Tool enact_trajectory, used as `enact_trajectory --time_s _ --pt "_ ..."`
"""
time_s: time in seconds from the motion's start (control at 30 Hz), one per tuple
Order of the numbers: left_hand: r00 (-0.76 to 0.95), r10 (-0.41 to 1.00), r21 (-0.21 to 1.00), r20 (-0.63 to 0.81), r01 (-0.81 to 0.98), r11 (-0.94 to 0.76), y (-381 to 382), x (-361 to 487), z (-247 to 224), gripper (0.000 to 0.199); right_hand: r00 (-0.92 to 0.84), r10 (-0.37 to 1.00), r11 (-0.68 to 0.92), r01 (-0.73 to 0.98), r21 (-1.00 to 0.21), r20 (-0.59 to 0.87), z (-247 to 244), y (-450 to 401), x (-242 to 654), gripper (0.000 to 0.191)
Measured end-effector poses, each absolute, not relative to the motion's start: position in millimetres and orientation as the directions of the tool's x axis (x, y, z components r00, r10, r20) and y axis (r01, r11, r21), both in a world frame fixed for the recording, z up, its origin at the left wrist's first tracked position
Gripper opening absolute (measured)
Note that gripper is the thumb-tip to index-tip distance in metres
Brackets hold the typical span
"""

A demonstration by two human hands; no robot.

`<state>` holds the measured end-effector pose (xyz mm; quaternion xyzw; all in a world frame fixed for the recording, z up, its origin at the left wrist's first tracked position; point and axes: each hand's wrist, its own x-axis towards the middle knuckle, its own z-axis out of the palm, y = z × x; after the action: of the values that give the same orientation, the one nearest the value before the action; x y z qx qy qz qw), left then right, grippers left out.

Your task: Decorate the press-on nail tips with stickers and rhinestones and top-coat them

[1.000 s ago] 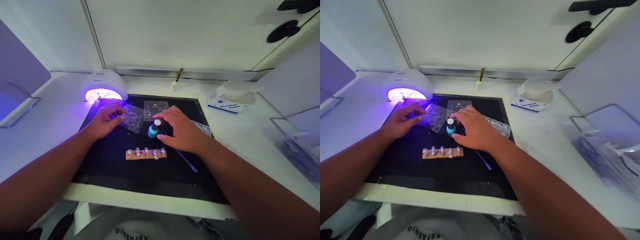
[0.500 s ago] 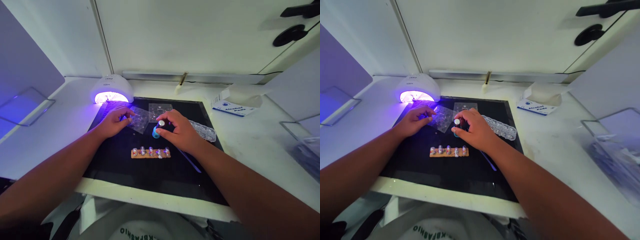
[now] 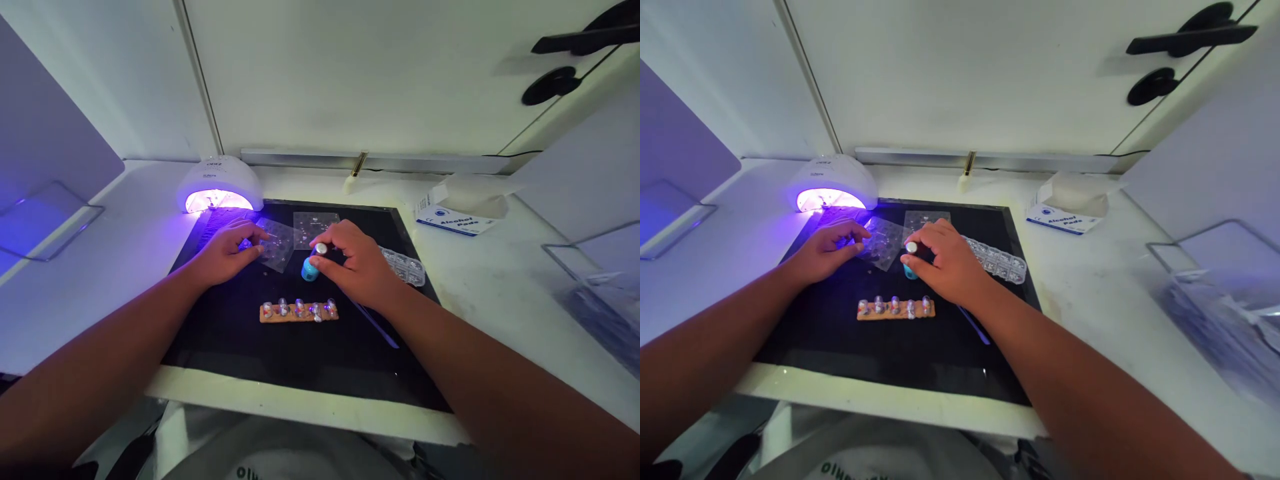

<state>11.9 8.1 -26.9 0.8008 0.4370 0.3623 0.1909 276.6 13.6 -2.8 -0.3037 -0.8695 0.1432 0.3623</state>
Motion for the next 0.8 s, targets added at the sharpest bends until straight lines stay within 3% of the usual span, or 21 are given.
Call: enact_trajectory --time_s 0.33,0.63,0.8 --pt "0.379 0.829 0.621 0.412 0.549 -0.560 6.7 12.1 -31.2 0.017 -0.488 0.660 0.751 0.420 -0.510 0.571 6.7 8.4 279.5 0.006" --pt "0.381 0.833 0.639 0.402 0.535 -0.553 2.6 10.5 -28.5 0.018 -0.277 0.856 0.499 0.220 -0.838 0.436 10.2 4.8 278.1 0.008" --pt "0.378 0.835 0.641 0.401 0.536 -0.550 1.5 9.0 -25.5 0.018 -0.225 0.897 0.414 0.124 -0.902 0.380 11.2 6.9 279.6 0.012"
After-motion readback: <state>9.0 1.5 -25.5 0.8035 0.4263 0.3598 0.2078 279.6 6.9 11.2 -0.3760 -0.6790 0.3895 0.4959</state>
